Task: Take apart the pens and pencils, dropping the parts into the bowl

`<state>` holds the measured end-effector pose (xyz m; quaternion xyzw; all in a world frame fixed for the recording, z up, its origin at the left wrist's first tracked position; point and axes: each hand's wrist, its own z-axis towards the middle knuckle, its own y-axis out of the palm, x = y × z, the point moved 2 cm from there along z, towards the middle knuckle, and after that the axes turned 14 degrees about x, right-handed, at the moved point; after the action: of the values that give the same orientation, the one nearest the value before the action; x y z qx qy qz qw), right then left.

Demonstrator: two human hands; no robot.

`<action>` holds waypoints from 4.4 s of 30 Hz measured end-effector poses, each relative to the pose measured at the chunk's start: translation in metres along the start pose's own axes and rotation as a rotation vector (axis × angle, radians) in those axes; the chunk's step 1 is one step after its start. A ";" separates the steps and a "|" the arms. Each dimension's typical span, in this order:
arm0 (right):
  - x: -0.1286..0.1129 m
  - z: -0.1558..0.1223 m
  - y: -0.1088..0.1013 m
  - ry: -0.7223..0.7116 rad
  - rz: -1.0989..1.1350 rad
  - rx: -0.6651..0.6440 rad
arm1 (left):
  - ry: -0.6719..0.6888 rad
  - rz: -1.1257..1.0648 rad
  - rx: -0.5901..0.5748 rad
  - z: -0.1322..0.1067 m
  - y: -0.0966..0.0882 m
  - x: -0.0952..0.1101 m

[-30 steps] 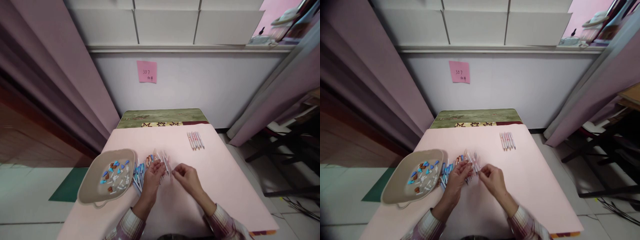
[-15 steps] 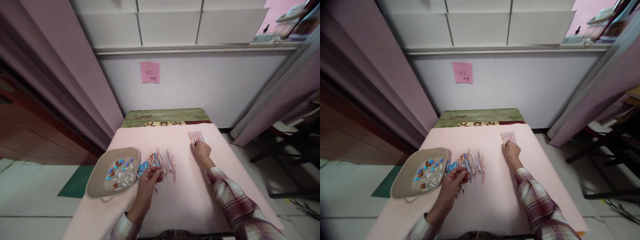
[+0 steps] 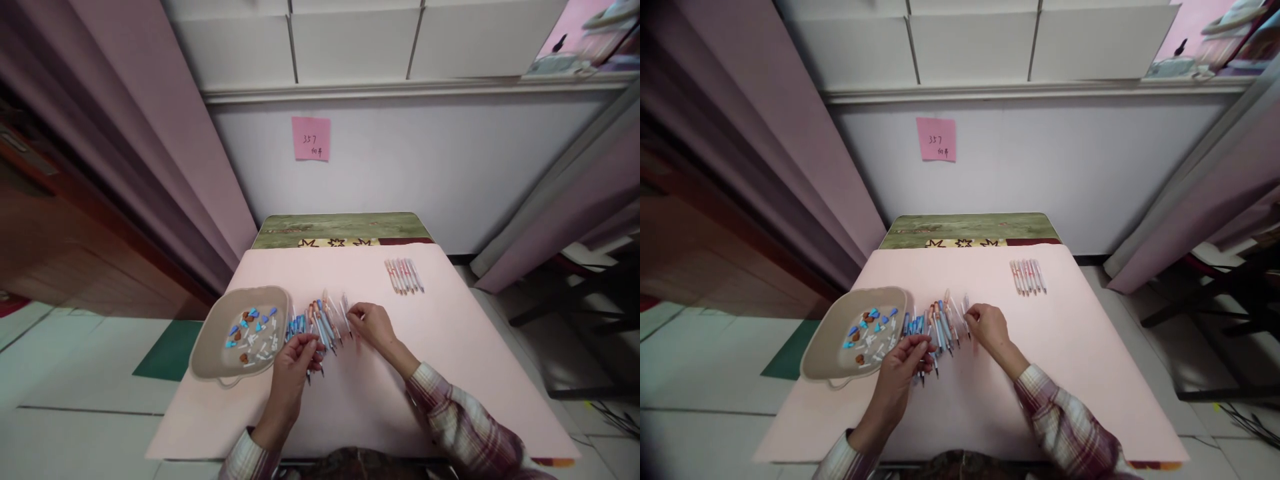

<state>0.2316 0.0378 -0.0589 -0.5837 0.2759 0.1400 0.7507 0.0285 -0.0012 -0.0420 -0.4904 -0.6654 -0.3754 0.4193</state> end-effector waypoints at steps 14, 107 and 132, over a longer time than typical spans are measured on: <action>-0.044 0.071 0.046 0.048 -0.324 -0.149 | -0.008 -0.017 -0.022 -0.011 -0.015 -0.005; -0.007 -0.152 -0.035 -0.172 0.244 0.626 | -0.203 -0.567 -0.100 -0.027 0.028 -0.029; -0.027 -0.144 -0.028 -0.290 0.164 0.534 | -0.231 -0.464 -0.014 -0.021 0.019 -0.045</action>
<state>0.1882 -0.1043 -0.0452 -0.3155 0.2389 0.2045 0.8953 0.0583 -0.0307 -0.0741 -0.3672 -0.8011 -0.4074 0.2397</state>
